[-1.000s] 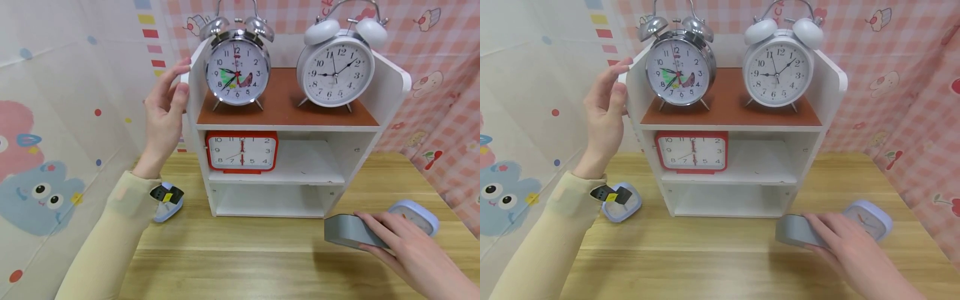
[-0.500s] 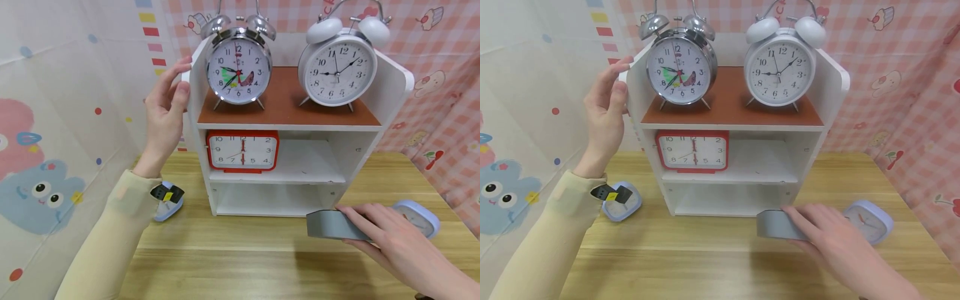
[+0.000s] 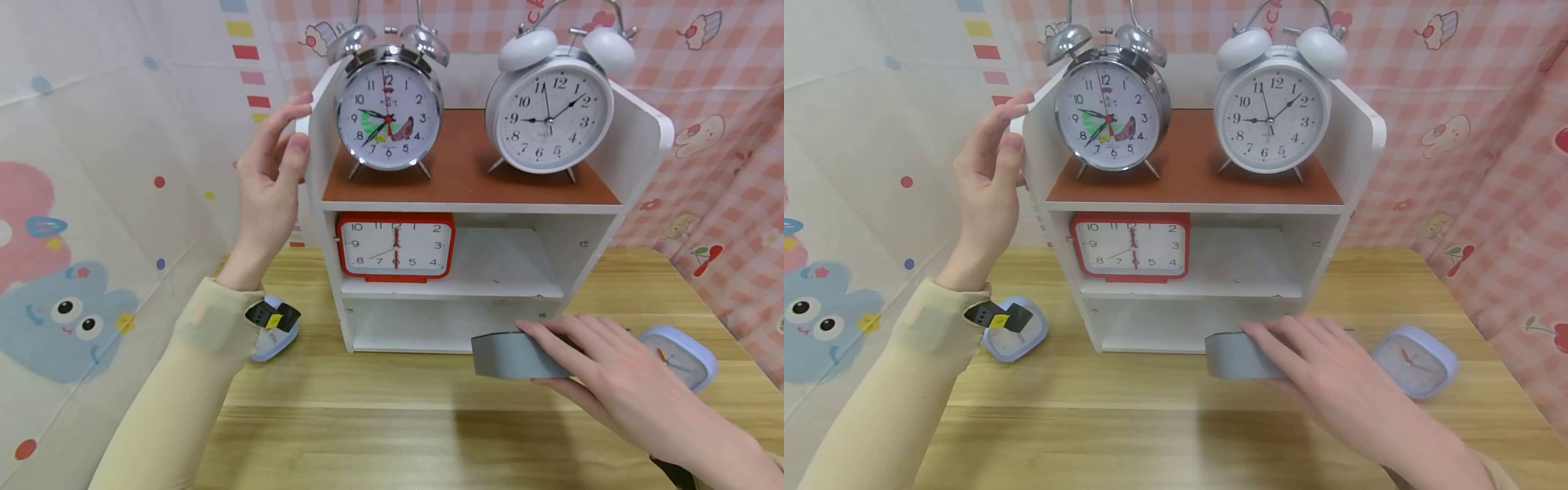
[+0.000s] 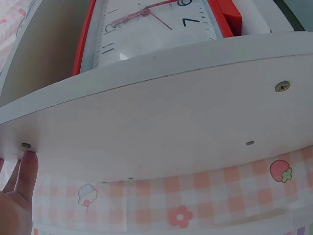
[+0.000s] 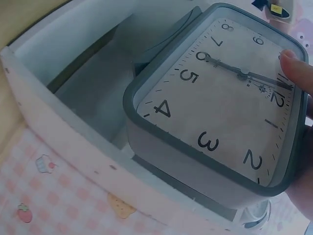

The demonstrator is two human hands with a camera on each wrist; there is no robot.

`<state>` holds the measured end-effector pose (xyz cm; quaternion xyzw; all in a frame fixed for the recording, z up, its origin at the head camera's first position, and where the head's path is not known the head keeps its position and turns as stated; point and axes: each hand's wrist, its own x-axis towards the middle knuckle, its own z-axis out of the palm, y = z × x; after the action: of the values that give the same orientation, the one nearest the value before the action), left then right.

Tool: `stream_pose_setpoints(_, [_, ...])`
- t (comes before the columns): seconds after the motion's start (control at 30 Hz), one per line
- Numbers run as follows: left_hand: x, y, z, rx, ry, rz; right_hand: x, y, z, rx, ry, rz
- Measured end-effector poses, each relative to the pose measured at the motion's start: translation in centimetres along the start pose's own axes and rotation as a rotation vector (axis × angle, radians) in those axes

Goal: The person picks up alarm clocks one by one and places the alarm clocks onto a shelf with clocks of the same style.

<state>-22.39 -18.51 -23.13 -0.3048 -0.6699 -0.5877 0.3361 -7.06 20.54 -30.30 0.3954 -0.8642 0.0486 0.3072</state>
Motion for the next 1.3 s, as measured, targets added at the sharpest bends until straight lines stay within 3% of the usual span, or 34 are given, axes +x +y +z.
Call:
stream_pose_setpoints(0.47, [0.0,0.0,0.0,-0.004,0.003,0.001,3.6,0.9,-0.2,0.047,0.009,-0.087])
stream_pose_setpoints(0.8, [0.1,0.0,0.0,-0.004,-0.001,-0.001,5.6,2.0,0.3,0.039,0.086,-0.179])
stream_pose_setpoints(1.3, [0.1,0.1,0.0,0.012,-0.005,-0.002,7.4,3.3,0.5,0.059,0.005,-0.211])
